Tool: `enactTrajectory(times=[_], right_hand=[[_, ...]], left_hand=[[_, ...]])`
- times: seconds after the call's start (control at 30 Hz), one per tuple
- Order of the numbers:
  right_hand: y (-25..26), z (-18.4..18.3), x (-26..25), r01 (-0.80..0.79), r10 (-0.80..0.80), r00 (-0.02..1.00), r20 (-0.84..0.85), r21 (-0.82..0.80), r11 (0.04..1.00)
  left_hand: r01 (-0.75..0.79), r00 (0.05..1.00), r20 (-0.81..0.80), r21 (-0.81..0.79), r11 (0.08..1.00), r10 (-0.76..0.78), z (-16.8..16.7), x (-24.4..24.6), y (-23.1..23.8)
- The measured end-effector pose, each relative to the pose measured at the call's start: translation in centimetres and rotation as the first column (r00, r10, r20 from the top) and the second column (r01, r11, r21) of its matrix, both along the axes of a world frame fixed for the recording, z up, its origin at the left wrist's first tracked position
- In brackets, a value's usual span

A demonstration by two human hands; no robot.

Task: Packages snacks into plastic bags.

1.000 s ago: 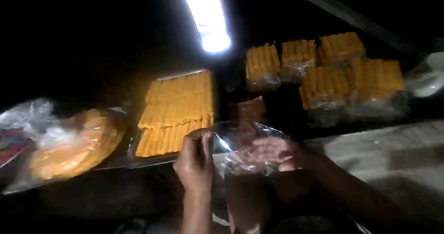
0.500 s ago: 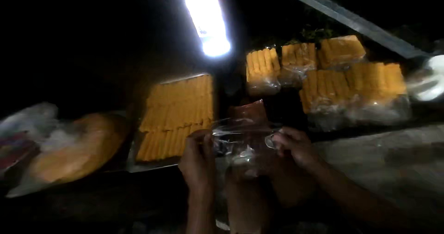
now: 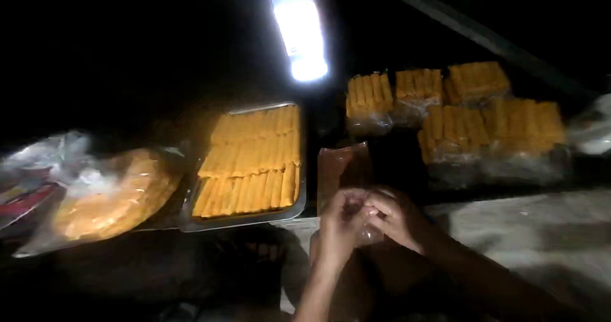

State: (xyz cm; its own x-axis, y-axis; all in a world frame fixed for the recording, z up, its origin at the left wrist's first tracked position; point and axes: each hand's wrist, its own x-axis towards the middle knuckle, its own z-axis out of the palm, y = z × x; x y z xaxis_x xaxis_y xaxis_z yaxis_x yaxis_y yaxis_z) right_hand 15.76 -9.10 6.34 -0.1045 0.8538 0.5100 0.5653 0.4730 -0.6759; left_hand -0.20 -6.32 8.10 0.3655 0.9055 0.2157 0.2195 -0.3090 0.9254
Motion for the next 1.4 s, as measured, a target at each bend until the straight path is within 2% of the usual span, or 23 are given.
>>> enactTrajectory(times=[0.1,0.2,0.27,0.3,0.37,0.4,0.43,0.57,0.7,0.73,0.8,0.87,0.97,1.03,1.1,1.17,1.27,1.4], right_hand=[[0.1,-0.3,0.9,0.031,-0.039,0.998,-0.054,-0.150,0.988],[0.5,-1.0,1.6,0.161,-0.159,0.987,0.037,-0.050,0.986],[0.8,-1.1,1.7,0.194,-0.190,0.976,0.105,-0.028,0.981],[0.8,-0.8,1.6,0.177,-0.169,0.978,0.124,-0.052,0.983],[1.0,-0.4,1.3,0.106,-0.091,0.985,0.145,-0.103,0.989],[1.0,-0.3,1.1,0.078,-0.061,0.986,0.153,-0.109,0.991],[1.0,-0.2,0.9,0.053,-0.035,0.986,0.163,-0.103,0.993],[1.0,0.7,0.9,0.089,-0.050,0.969,0.242,-0.152,0.984],[2.6,0.1,2.8,0.190,-0.132,0.930,0.343,-0.142,0.972],[3.0,-0.3,3.2,0.200,-0.142,0.923,0.357,-0.131,0.971],[3.6,0.0,3.5,0.182,-0.082,0.914,0.397,-0.222,0.958],[4.6,-0.2,3.8,0.124,0.005,0.896,0.444,-0.260,0.958],[7.4,1.5,4.0,-0.024,0.178,0.919,0.353,-0.400,0.916],[9.5,2.7,3.2,-0.100,0.212,0.947,0.242,-0.404,0.909],[12.0,3.5,1.5,-0.143,0.246,0.941,0.232,-0.387,0.911],[14.4,5.3,-1.2,-0.121,0.259,0.922,0.287,-0.424,0.898],[17.9,7.5,-5.0,-0.051,0.259,0.878,0.403,-0.459,0.887],[21.6,7.0,-8.6,-0.015,0.259,0.799,0.542,-0.413,0.911]], left_hand=[[-0.061,0.996,-0.066,0.065,0.996,0.065,-1.0,-1.0,0.4],[-0.087,0.954,-0.269,0.188,0.978,0.136,-1.9,-1.8,0.3],[-0.114,0.870,-0.428,0.313,0.943,0.247,-2.0,-1.4,-0.3],[-0.114,0.836,-0.456,0.397,0.911,0.304,-2.2,-1.1,-0.7],[-0.108,0.831,-0.384,0.597,0.795,0.402,-3.2,-0.6,-0.7],[-0.103,0.847,-0.337,0.656,0.748,0.412,-3.6,-0.4,-0.6],[-0.078,0.874,-0.314,0.664,0.744,0.371,-3.6,-0.3,-0.6],[0.044,0.926,-0.326,0.595,0.803,0.191,-3.1,-0.7,-0.3],[0.046,0.951,-0.295,0.436,0.899,0.095,-3.6,-1.8,0.0],[0.036,0.957,-0.273,0.451,0.892,0.100,-4.2,-1.9,0.2],[0.014,0.953,-0.279,0.438,0.899,0.121,-5.0,-1.8,0.7],[-0.007,0.919,-0.354,0.421,0.907,0.171,-5.6,-1.6,1.3],[-0.023,0.847,-0.472,0.430,0.903,0.246,-6.5,-1.2,2.5],[-0.013,0.804,-0.546,0.381,0.925,0.236,-6.6,-0.6,3.1],[-0.011,0.799,-0.555,0.368,0.930,0.229,-7.2,0.1,4.0],[-0.049,0.808,-0.525,0.394,0.918,0.269,-7.9,0.5,4.7],[-0.068,0.802,-0.539,0.346,0.936,0.257,-7.5,0.7,5.0],[-0.060,0.789,-0.566,0.314,0.948,0.238,-7.4,0.6,4.9]])
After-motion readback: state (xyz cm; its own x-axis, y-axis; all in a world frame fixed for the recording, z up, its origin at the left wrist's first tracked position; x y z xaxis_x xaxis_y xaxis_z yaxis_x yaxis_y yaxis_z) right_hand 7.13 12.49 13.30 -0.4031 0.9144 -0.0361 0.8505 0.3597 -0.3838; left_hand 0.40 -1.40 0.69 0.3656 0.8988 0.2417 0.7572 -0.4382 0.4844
